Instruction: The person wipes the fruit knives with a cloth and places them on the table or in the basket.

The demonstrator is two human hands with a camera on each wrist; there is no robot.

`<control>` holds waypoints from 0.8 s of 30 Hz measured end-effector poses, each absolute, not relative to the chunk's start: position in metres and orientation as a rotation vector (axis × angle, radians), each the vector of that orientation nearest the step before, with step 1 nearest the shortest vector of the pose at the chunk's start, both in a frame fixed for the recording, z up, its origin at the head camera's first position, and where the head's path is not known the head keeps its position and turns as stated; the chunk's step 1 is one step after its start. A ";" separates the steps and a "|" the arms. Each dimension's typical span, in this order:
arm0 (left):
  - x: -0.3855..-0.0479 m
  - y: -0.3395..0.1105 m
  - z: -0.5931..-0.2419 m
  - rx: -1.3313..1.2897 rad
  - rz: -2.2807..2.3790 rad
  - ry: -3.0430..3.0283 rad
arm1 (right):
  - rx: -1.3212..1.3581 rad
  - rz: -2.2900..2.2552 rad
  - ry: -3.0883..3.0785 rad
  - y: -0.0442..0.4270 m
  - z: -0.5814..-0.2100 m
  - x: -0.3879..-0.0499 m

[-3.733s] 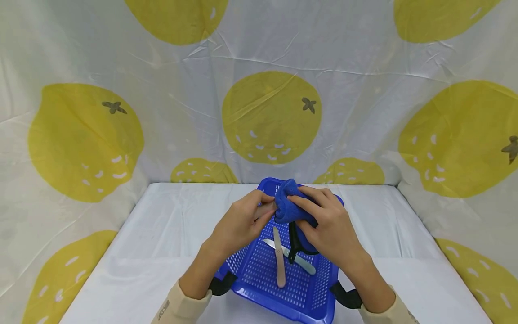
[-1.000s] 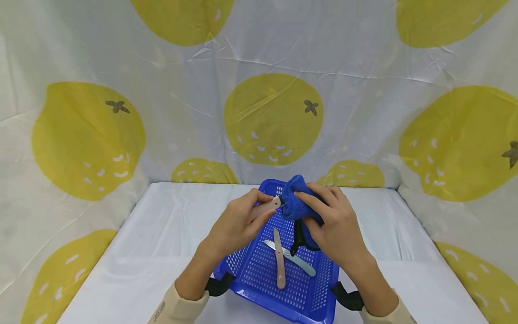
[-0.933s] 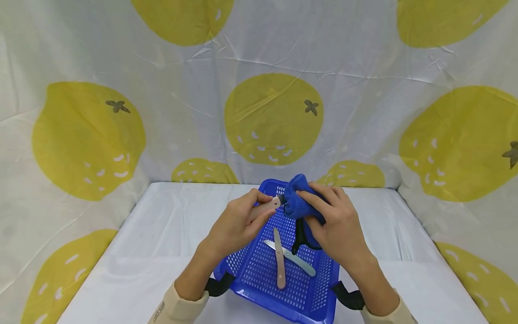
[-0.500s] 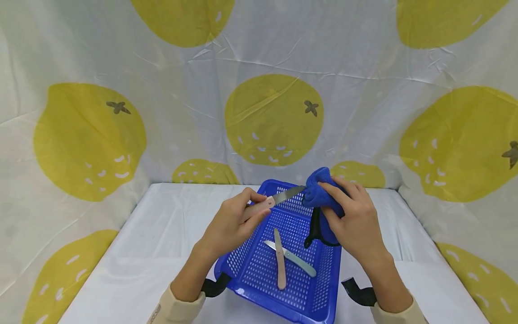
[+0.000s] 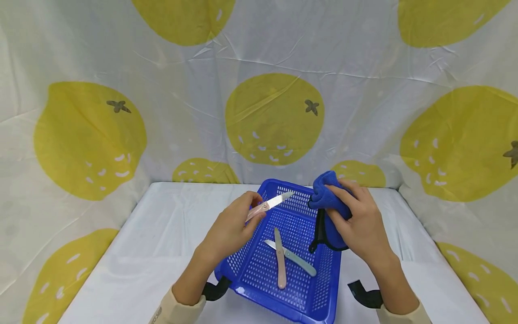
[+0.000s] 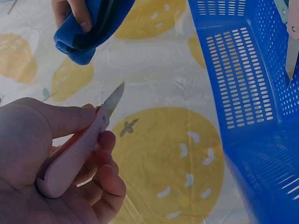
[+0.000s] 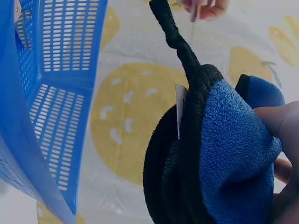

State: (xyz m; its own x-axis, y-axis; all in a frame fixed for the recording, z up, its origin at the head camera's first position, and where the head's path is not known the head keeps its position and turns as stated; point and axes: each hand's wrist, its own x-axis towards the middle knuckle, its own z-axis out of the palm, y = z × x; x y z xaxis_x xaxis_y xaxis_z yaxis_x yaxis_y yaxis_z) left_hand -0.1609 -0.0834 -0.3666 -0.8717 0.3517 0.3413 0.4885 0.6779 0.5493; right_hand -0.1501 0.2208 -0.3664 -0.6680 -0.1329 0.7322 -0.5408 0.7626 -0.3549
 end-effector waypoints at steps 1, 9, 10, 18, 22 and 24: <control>-0.161 -0.083 -0.367 -0.682 -0.965 -2.690 | 0.500 0.734 -2.240 0.221 -0.367 -0.150; -0.161 -0.086 -0.370 -0.773 -1.017 -2.744 | 0.508 0.731 -2.251 0.226 -0.369 -0.149; -0.161 -0.087 -0.370 -0.777 -1.012 -2.757 | 0.504 0.731 -2.254 0.227 -0.369 -0.149; -0.159 -0.102 -0.368 -0.703 -0.904 -2.830 | 0.408 0.725 -2.317 0.249 -0.375 -0.148; -0.159 -0.114 -0.369 -0.646 -0.851 -2.837 | 0.351 0.703 -2.371 0.266 -0.381 -0.147; -0.159 -0.120 -0.370 -0.630 -0.834 -2.834 | 0.327 0.686 -2.398 0.276 -0.385 -0.146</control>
State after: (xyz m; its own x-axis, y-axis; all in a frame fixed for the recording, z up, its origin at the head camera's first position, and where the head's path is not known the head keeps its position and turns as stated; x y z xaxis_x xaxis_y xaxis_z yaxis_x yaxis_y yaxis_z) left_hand -0.1594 -0.1204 -0.3701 -0.9060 0.3567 0.2279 0.4232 0.7613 0.4912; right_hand -0.1462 0.2761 -0.3853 -0.7798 -0.0645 0.6227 -0.3839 0.8350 -0.3943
